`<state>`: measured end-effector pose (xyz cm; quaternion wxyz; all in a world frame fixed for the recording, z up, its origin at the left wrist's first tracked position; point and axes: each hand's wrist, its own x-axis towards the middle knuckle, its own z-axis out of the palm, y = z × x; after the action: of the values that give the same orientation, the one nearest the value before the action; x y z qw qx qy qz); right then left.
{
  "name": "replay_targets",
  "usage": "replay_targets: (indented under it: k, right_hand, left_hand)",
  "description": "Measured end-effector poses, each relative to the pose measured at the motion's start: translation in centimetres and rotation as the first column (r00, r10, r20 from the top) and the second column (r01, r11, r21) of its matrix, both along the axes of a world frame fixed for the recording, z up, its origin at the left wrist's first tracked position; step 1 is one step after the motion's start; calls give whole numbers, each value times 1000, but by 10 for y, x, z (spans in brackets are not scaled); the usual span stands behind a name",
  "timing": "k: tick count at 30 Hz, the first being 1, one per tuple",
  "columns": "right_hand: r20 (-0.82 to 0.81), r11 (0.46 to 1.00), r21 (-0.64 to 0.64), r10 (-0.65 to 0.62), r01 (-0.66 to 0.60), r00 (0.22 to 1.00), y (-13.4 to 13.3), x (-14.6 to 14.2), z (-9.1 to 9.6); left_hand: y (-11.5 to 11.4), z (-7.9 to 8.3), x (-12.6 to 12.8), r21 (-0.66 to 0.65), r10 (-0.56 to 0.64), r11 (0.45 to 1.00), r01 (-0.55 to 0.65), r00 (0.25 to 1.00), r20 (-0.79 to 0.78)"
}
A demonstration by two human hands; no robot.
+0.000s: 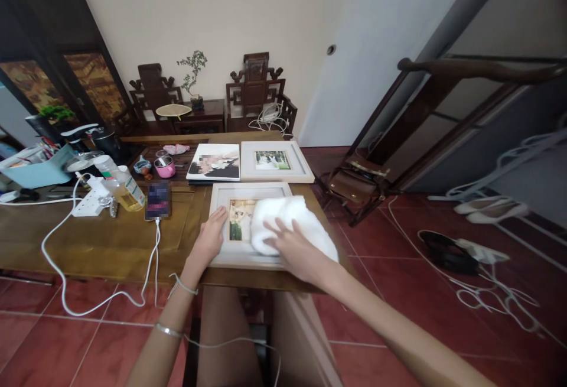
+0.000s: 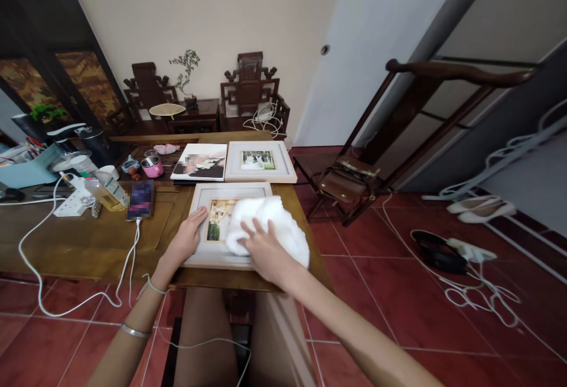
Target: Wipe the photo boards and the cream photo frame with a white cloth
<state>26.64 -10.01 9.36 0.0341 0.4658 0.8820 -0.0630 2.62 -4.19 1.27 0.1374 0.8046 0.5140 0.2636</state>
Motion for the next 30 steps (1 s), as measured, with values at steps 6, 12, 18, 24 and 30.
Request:
replay_targets:
  k: [6, 12, 18, 24, 30]
  right_hand:
    - [-134, 984, -118, 120, -136, 984, -55, -8, 10]
    - [-122, 987, 156, -9, 28, 992, 26, -11, -26]
    - [-25, 945, 287, -153, 154, 988, 100, -4, -26]
    - [59, 991, 97, -102, 96, 993, 40, -9, -11]
    - [-33, 964, -254, 74, -80, 997, -47, -4, 30]
  left_hand:
    - [-1, -1, 0, 5, -6, 1000, 6, 1000, 0]
    - [-1, 1, -1, -17, -22, 1000, 22, 1000, 12]
    - [-2, 1, -1, -30, -12, 999, 12, 1000, 12]
    - [-3, 3, 1, -30, 12, 999, -13, 1000, -14]
    - [-4, 4, 2, -32, 17, 999, -18, 1000, -17]
